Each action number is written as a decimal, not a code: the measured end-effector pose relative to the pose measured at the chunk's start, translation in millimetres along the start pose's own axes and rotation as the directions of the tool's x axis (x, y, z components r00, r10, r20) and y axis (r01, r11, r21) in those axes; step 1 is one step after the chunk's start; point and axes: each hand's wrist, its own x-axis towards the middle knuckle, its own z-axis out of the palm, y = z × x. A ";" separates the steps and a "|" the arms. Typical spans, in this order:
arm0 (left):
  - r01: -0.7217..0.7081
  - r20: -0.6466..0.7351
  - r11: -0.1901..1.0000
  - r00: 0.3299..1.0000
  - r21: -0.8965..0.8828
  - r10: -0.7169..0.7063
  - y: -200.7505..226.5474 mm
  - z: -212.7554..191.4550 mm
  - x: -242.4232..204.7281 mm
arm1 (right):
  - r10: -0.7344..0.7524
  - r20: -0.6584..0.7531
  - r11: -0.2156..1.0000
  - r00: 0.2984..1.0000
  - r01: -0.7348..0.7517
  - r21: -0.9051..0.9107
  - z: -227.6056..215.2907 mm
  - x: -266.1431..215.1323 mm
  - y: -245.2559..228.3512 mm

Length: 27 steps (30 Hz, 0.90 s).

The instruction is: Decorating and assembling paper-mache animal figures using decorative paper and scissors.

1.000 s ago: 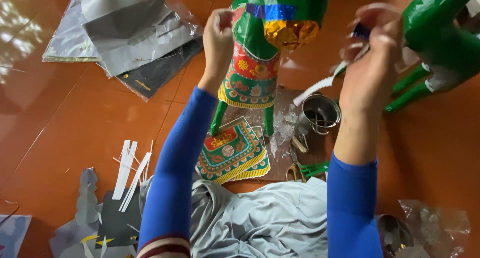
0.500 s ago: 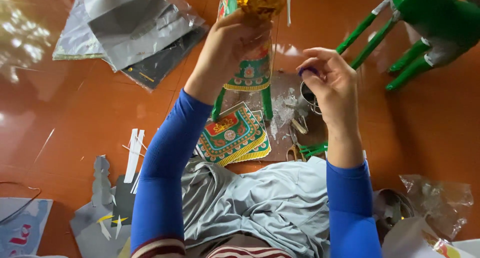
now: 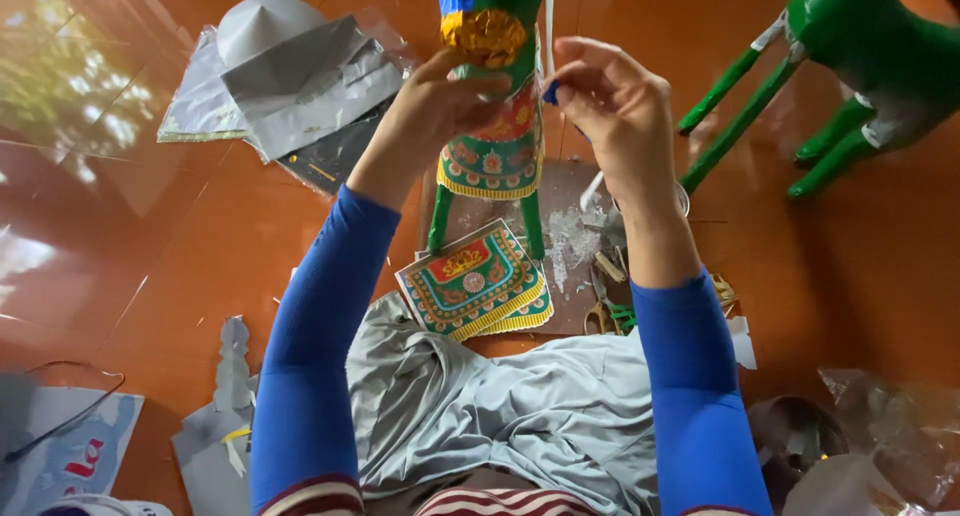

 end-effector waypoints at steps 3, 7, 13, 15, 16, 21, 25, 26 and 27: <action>0.125 -0.056 0.974 0.992 0.190 -0.116 3.5 -17.0 -4.5 | -0.071 0.031 0.997 0.997 0.072 -0.039 0.9 19.2 -5.1; -0.170 -0.101 0.854 0.963 0.492 0.249 7.9 -35.9 -6.1 | -0.165 0.083 0.982 0.983 0.171 -0.079 -6.3 46.0 -1.1; -0.346 0.164 0.217 0.797 0.913 0.581 54.8 29.6 -13.1 | -0.179 0.129 0.984 0.975 0.181 0.001 -5.4 79.5 16.2; -0.325 0.195 0.144 0.808 0.934 0.556 54.4 39.9 -4.0 | -0.150 0.118 0.988 0.982 0.153 -0.022 -1.9 84.4 14.5; -0.346 0.250 0.071 0.790 0.935 0.560 51.0 41.5 1.9 | -0.133 0.123 0.990 0.983 0.137 -0.020 -0.9 84.1 11.6; -0.343 0.337 -0.105 0.742 0.934 0.579 39.6 48.5 21.5 | -0.104 0.116 0.993 0.988 0.109 -0.043 -0.8 87.0 13.8; -0.310 0.293 -0.070 0.768 0.948 0.570 37.0 50.0 23.5 | -0.177 0.147 0.973 0.973 0.195 -0.120 0.0 87.0 17.6; -0.319 0.272 -0.013 0.787 0.948 0.554 36.8 49.7 23.2 | -0.199 0.155 0.966 0.968 0.221 -0.133 0.3 86.8 18.7; -0.316 0.270 -0.012 0.790 0.949 0.551 36.7 51.9 22.6 | -0.196 0.154 0.967 0.968 0.217 -0.131 0.2 85.9 19.2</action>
